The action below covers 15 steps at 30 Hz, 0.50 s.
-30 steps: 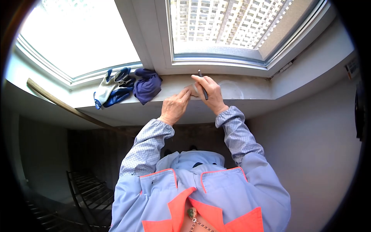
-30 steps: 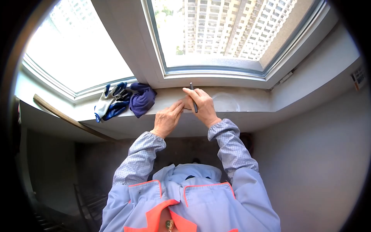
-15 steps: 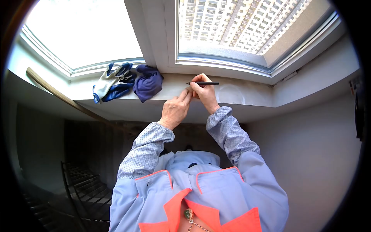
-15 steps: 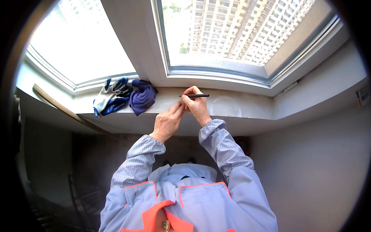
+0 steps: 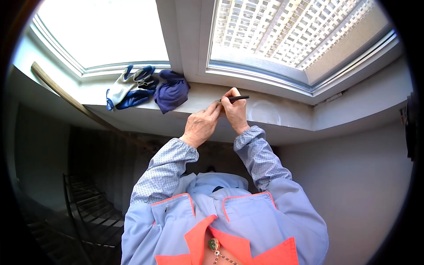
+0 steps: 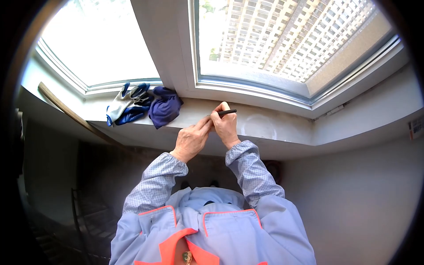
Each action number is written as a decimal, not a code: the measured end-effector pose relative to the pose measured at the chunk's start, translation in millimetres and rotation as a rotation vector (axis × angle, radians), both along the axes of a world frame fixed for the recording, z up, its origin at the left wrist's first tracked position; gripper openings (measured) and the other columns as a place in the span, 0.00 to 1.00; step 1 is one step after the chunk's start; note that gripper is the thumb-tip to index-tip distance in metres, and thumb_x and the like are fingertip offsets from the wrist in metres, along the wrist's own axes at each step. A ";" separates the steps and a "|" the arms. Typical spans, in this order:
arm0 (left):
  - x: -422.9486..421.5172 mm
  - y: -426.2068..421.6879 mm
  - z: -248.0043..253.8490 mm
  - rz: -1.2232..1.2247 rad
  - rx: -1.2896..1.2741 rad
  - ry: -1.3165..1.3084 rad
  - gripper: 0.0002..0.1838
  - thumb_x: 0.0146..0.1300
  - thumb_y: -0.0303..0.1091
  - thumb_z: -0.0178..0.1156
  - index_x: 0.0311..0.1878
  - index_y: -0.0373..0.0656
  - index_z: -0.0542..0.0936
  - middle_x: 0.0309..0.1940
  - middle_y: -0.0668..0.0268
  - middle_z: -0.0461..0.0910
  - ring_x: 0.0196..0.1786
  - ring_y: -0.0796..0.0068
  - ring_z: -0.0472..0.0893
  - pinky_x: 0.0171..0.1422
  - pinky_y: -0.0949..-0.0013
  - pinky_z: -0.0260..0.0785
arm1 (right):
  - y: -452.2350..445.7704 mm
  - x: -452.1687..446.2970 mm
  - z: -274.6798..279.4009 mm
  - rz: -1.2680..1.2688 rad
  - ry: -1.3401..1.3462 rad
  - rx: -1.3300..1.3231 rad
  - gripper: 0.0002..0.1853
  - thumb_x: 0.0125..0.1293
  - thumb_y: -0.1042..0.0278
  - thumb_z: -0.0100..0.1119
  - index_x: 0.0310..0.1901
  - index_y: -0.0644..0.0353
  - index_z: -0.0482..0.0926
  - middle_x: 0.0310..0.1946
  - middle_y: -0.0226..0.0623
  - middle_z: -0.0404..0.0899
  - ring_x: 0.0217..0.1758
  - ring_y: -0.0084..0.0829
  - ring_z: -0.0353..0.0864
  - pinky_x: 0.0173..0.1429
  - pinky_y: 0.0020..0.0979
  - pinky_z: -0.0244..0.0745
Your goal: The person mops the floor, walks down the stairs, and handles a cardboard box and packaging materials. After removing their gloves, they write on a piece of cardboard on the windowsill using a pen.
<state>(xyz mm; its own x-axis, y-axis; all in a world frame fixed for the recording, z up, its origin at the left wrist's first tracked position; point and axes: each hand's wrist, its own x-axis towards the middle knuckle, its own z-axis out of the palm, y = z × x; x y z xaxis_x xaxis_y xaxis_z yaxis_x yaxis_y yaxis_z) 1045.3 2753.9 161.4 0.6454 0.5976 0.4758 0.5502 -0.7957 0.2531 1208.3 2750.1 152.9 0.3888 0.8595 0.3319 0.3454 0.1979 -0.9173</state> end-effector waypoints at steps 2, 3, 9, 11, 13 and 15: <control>0.1 -0.7 0.6 0.007 -0.009 0.004 0.17 0.62 0.31 0.61 0.55 0.40 0.80 0.57 0.66 0.81 0.31 0.67 0.86 0.36 0.66 0.80 | -0.1 -0.1 0.6 0.008 -0.002 -0.007 0.05 0.62 0.73 0.59 0.31 0.66 0.75 0.18 0.34 0.76 0.22 0.21 0.75 0.26 0.28 0.71; 0.3 -1.3 1.1 0.010 -0.014 0.006 0.17 0.63 0.31 0.61 0.55 0.40 0.80 0.57 0.66 0.81 0.31 0.67 0.86 0.36 0.66 0.80 | -0.6 -0.3 2.1 0.011 -0.006 -0.012 0.05 0.62 0.73 0.59 0.31 0.66 0.75 0.18 0.34 0.76 0.22 0.21 0.75 0.26 0.28 0.71; 0.9 -0.4 -0.8 -0.001 -0.039 0.000 0.16 0.63 0.30 0.60 0.54 0.39 0.80 0.58 0.63 0.81 0.32 0.64 0.86 0.37 0.64 0.81 | 0.0 -1.7 2.2 0.020 0.005 -0.036 0.05 0.62 0.74 0.59 0.32 0.66 0.75 0.19 0.35 0.77 0.23 0.22 0.75 0.26 0.29 0.71; 0.8 -0.3 -1.1 -0.003 -0.052 0.000 0.16 0.63 0.30 0.60 0.54 0.39 0.80 0.58 0.63 0.81 0.32 0.63 0.86 0.38 0.63 0.81 | 0.4 -1.6 1.0 0.024 0.004 -0.038 0.05 0.62 0.74 0.59 0.32 0.66 0.75 0.19 0.35 0.77 0.23 0.22 0.75 0.26 0.30 0.71; 0.8 -0.6 -1.3 -0.003 -0.061 -0.003 0.16 0.63 0.30 0.60 0.54 0.39 0.80 0.58 0.62 0.81 0.32 0.63 0.86 0.38 0.63 0.81 | 0.5 -1.2 0.6 0.030 0.000 -0.037 0.05 0.62 0.74 0.59 0.32 0.66 0.75 0.19 0.35 0.77 0.23 0.22 0.75 0.26 0.30 0.71; 0.8 -0.8 -1.0 -0.003 -0.065 -0.009 0.16 0.63 0.30 0.60 0.54 0.38 0.80 0.58 0.62 0.80 0.32 0.63 0.86 0.38 0.63 0.81 | 0.6 -0.7 -0.9 0.027 -0.011 -0.032 0.05 0.62 0.74 0.58 0.32 0.66 0.75 0.19 0.36 0.77 0.23 0.23 0.75 0.26 0.30 0.71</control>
